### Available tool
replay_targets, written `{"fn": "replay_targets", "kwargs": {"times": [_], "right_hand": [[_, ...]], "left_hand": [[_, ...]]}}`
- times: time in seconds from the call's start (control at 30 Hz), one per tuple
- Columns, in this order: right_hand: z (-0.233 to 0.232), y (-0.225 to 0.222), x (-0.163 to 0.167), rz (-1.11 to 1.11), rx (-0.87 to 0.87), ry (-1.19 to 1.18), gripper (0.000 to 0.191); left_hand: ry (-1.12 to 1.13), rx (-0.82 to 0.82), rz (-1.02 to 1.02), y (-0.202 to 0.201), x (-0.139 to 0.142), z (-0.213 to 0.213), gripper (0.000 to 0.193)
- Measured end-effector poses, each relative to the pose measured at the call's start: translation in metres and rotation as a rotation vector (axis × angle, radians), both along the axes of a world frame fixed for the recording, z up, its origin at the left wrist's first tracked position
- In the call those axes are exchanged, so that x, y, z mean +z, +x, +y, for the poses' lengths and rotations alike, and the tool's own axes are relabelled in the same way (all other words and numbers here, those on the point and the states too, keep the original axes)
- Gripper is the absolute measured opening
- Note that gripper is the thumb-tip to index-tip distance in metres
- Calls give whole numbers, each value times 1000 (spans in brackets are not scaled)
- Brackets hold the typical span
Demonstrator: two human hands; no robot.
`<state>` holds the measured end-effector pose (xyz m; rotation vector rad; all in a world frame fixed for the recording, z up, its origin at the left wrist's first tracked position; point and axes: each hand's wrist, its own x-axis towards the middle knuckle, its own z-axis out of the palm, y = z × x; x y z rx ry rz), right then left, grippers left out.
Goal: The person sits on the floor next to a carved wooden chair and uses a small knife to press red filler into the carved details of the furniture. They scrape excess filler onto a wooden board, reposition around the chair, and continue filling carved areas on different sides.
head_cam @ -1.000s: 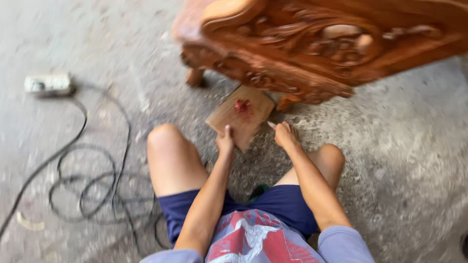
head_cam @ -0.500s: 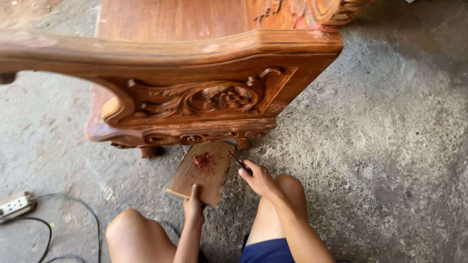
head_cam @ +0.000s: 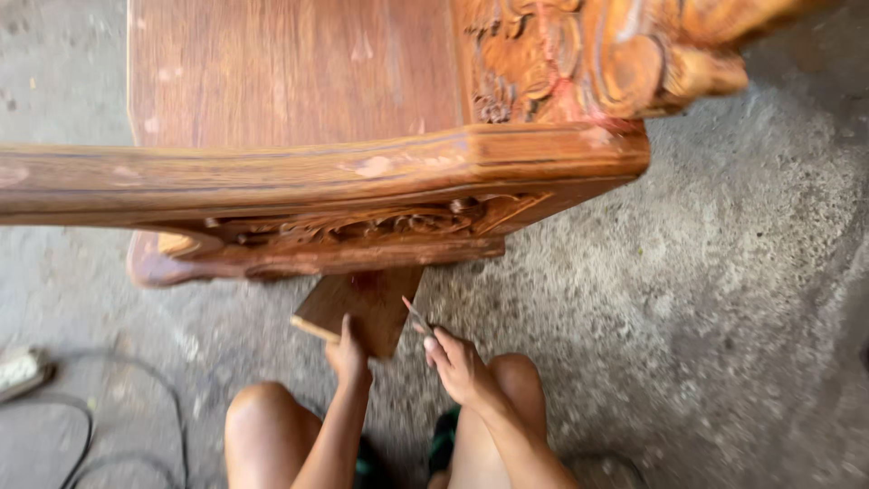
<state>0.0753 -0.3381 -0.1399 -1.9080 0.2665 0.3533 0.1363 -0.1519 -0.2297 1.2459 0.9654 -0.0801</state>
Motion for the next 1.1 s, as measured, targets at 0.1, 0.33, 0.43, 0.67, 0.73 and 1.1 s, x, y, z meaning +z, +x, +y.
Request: {"fn": "replay_targets", "kwargs": {"times": [0.1, 0.33, 0.43, 0.67, 0.73, 1.1], "right_hand": [[23, -15, 31, 73, -79, 129, 40], [87, -30, 89, 113, -44, 18, 40], [108, -45, 111, 151, -84, 7, 41], [139, -84, 169, 12, -11, -74, 35], [141, -94, 195, 137, -30, -70, 37], [45, -119, 369, 307, -32, -258, 39]], "left_hand": [[222, -18, 155, 7, 6, -7, 51], [-250, -59, 254, 22, 38, 20, 44], [-110, -185, 262, 7, 63, 47, 43], [-191, -91, 485, -84, 173, 140, 43], [-180, -43, 484, -118, 214, 170, 42], [-148, 237, 329, -231, 468, 246, 49]]}}
